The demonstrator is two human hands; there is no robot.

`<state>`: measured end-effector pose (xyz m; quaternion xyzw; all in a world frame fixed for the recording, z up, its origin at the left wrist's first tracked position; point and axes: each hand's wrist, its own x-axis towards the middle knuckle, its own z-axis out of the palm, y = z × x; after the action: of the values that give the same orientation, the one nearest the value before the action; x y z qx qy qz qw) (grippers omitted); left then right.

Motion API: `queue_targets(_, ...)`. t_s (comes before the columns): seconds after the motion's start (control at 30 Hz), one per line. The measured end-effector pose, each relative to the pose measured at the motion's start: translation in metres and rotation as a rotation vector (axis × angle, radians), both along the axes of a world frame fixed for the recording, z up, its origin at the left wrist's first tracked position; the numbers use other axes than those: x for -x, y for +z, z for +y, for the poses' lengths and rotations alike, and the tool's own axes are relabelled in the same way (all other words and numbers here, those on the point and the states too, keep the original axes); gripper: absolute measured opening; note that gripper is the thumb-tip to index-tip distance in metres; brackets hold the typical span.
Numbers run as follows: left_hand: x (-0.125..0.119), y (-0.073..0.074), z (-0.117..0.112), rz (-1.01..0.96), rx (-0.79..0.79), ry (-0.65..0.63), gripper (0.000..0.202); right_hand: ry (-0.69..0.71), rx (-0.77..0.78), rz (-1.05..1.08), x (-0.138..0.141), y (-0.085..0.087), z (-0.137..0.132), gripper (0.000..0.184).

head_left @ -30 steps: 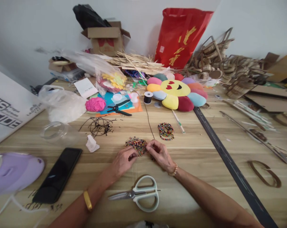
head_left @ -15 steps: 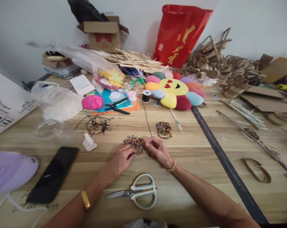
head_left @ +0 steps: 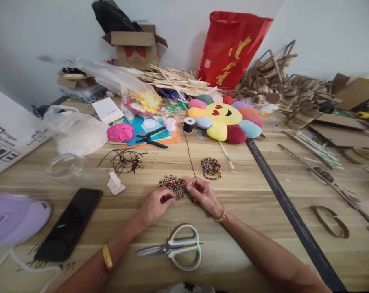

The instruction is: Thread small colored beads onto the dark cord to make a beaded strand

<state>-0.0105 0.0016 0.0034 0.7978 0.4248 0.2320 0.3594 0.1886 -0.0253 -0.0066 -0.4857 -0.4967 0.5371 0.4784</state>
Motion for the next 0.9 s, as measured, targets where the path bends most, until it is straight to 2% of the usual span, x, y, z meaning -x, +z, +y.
queue_targets(0.1, 0.000, 0.003, 0.000, -0.042, 0.052, 0.015, 0.009, 0.011, -0.018, -0.035, 0.000, 0.000, -0.001, 0.032)
queue_targets(0.2, 0.000, 0.005, 0.001, -0.093, 0.105, 0.022, 0.009, 0.019, -0.102, -0.150, 0.001, 0.003, -0.004, 0.026)
queue_targets(0.33, 0.001, 0.004, 0.001, -0.148, 0.137, 0.022, 0.009, 0.065, -0.365, -0.396, 0.006, 0.006, -0.010, 0.015)
queue_targets(0.47, 0.001, -0.001, 0.002, -0.171, 0.102, 0.007, 0.010, 0.134, -0.586, -0.519, 0.009, 0.003, -0.013, 0.012)
queue_targets(0.7, 0.002, -0.003, 0.002, -0.193, 0.053, -0.035, 0.011, 0.183, -0.650, -0.598, 0.009, 0.000, -0.014, 0.010)
queue_targets(0.9, 0.002, -0.001, 0.002, -0.203, 0.044, -0.044, 0.011, 0.192, -0.635, -0.611, 0.009, 0.001, -0.015, 0.009)
